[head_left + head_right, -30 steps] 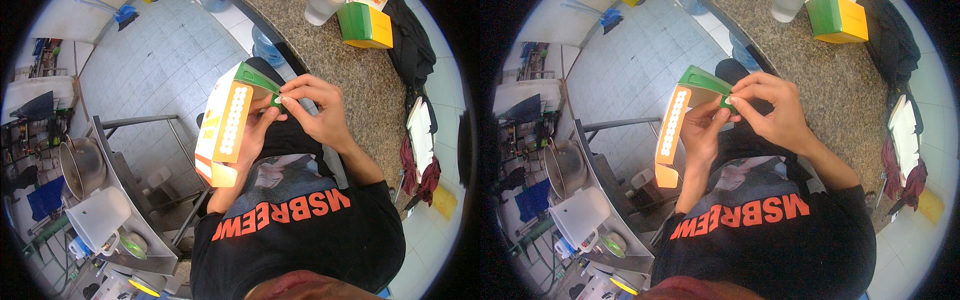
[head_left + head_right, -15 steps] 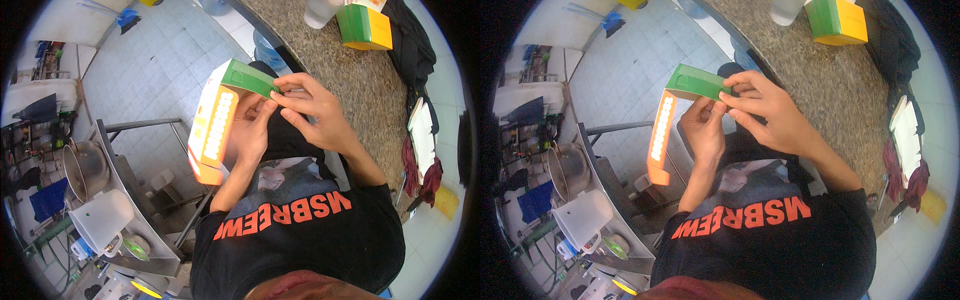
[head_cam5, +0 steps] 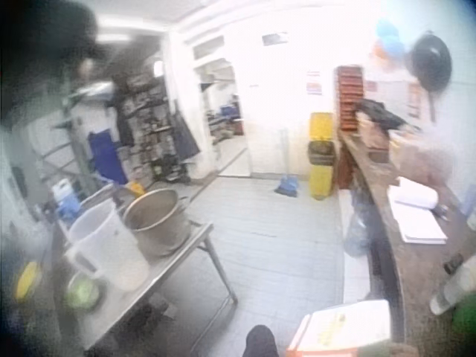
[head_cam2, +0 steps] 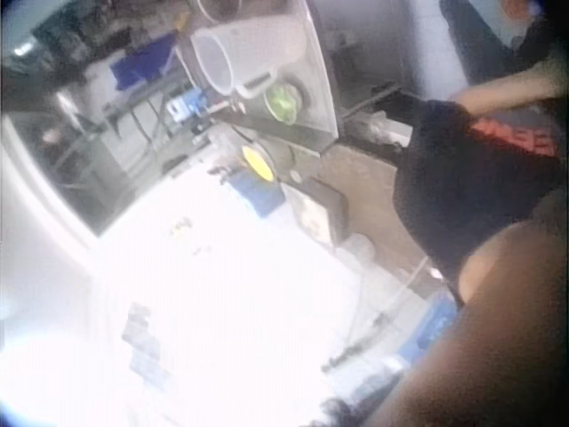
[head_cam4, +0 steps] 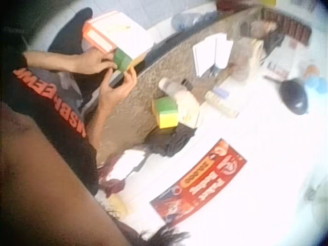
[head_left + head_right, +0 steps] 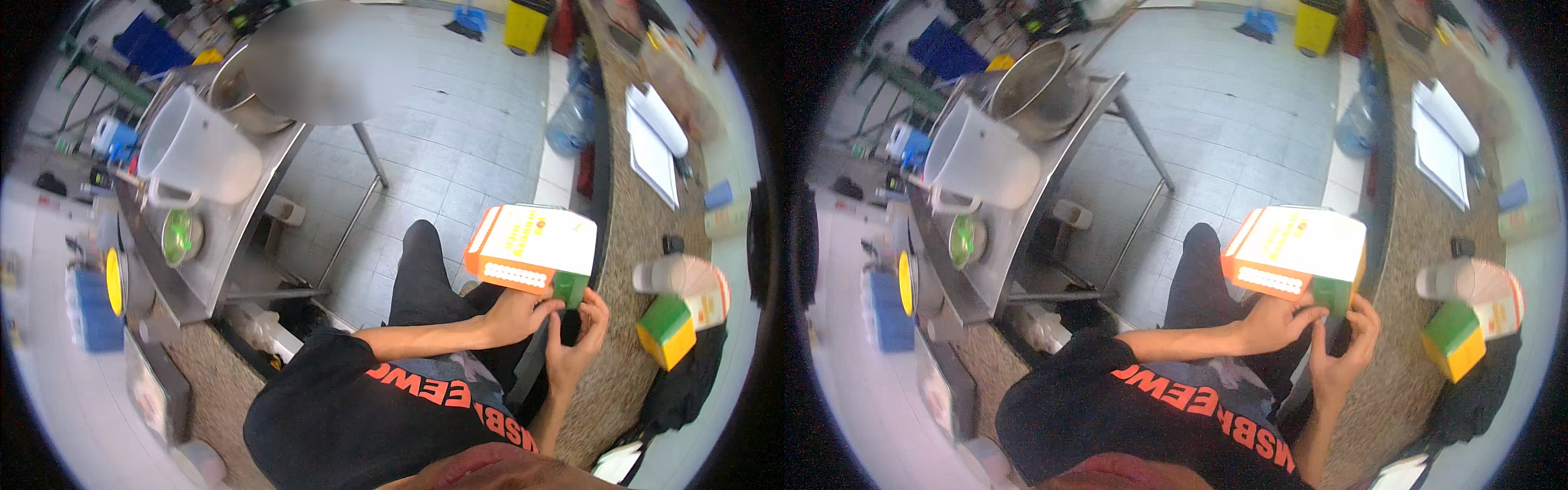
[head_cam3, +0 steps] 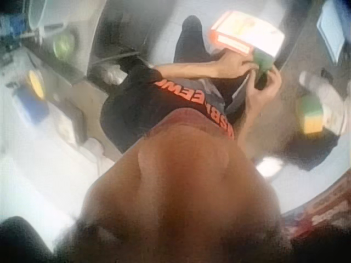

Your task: The person assembles multiple small, colorful cardboard boxes by hand. They fold the flat pieces into rectangular shapes, tucking flaps into slots to secure the structure, and then place the finished boxes onto a stack on the counter.

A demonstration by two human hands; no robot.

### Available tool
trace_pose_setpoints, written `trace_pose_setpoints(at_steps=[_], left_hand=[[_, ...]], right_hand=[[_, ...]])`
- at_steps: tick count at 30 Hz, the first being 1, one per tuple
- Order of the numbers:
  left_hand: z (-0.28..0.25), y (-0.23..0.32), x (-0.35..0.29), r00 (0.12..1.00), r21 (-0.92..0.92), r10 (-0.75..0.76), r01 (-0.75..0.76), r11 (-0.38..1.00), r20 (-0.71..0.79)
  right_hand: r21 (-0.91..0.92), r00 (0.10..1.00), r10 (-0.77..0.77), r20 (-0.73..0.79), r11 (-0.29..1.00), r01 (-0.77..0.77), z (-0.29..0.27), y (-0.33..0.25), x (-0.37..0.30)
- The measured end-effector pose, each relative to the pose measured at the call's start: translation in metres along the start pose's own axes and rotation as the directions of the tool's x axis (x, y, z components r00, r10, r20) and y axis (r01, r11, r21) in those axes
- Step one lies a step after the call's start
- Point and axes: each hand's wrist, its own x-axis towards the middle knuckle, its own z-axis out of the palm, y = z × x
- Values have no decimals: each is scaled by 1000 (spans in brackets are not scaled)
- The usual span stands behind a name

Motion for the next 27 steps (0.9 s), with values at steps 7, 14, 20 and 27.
trace_pose_setpoints(at_steps=[7,14,20,27], left_hand=[[1,-13,7,979,-570,-103,185,801,173],[9,-47,-7,979,-684,85,68,726,187],[-1,-43,-20,972,-626,93,64,777,214],[0,-41,-24,977,-553,121,-3,833,177]], right_hand=[[24,997,35,68,999,-37,-2,8,-1],[123,990,40,132,991,-57,-4,19,-9],[121,996,-35,85,992,25,1,-1,-3],[186,993,39,112,981,-59,-8,18,-7]])
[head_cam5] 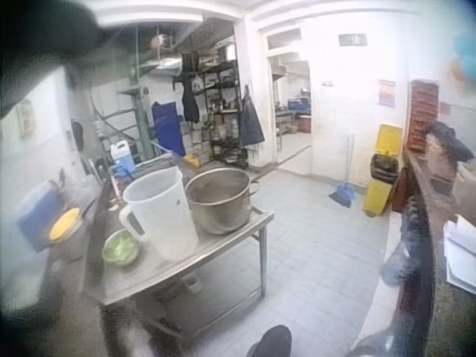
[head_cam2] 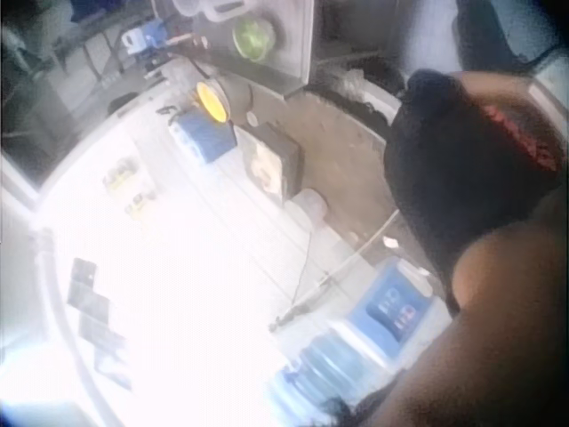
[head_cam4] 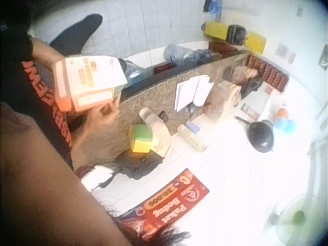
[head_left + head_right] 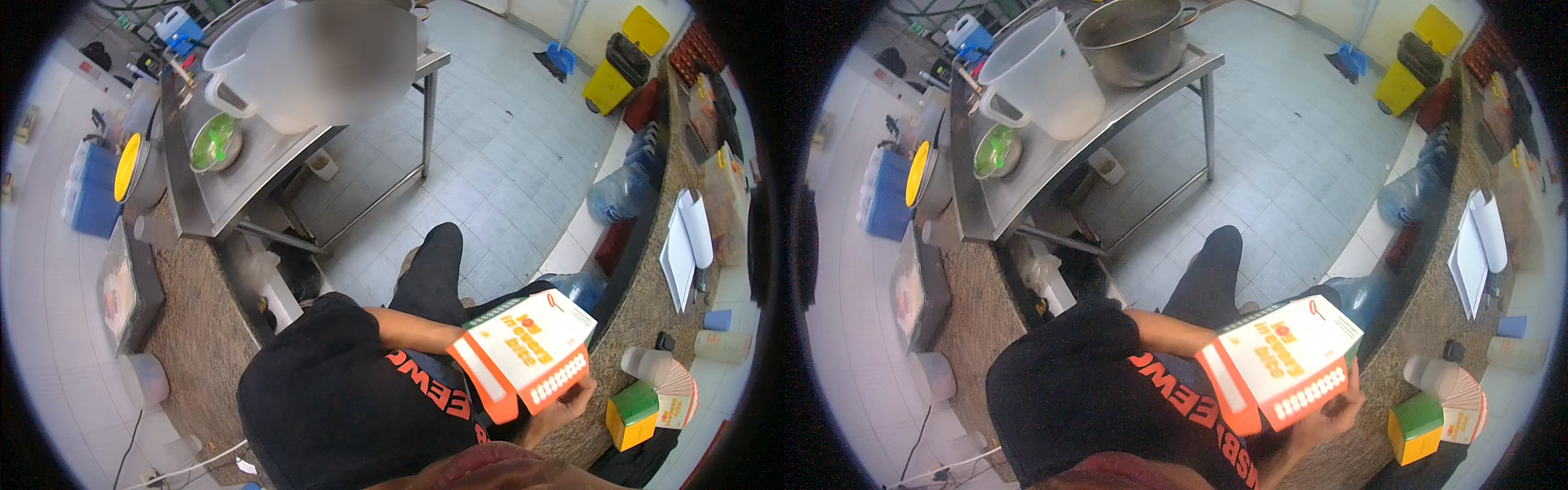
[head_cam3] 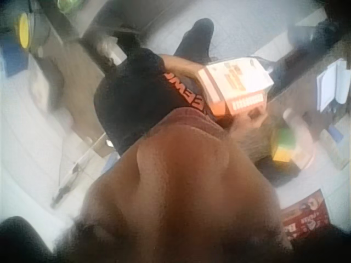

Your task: The person assembles multiple small, colorful cardboard boxes by hand. They fold the flat pieces into rectangular shapes, tucking flaps into slots to secure the structure, and then place the finished boxes onto a stack on the counter.

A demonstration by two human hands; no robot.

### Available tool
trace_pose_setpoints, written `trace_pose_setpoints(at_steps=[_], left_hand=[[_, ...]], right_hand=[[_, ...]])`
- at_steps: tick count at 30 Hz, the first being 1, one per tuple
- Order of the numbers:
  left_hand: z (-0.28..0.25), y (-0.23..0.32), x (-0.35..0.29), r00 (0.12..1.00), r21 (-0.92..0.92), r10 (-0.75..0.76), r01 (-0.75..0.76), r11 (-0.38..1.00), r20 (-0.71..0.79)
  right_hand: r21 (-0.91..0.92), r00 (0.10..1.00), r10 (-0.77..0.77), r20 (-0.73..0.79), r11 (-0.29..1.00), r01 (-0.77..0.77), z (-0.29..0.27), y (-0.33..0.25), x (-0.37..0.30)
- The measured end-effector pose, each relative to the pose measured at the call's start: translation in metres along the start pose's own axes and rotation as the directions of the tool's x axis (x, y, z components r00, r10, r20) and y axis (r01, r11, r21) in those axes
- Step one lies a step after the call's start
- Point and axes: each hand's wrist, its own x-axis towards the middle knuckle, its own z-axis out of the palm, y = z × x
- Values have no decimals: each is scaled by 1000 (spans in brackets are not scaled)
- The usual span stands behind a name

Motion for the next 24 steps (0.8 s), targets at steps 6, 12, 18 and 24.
trace_pose_setpoints(at_steps=[6,12,18,24], left_hand=[[5,1,-2,999,103,43,-42,994,-4],[16,-3,-8,992,206,114,-102,973,-51],[22,2,-5,965,338,260,-252,907,23],[16,46,4,766,811,636,-309,497,-98]], right_hand=[[163,991,107,-85,982,-92,-4,9,-5],[-118,991,-94,-91,990,83,-13,20,-4],[-143,989,-69,-127,988,51,-5,18,0],[-207,970,24,-241,976,-75,-5,15,-5]])
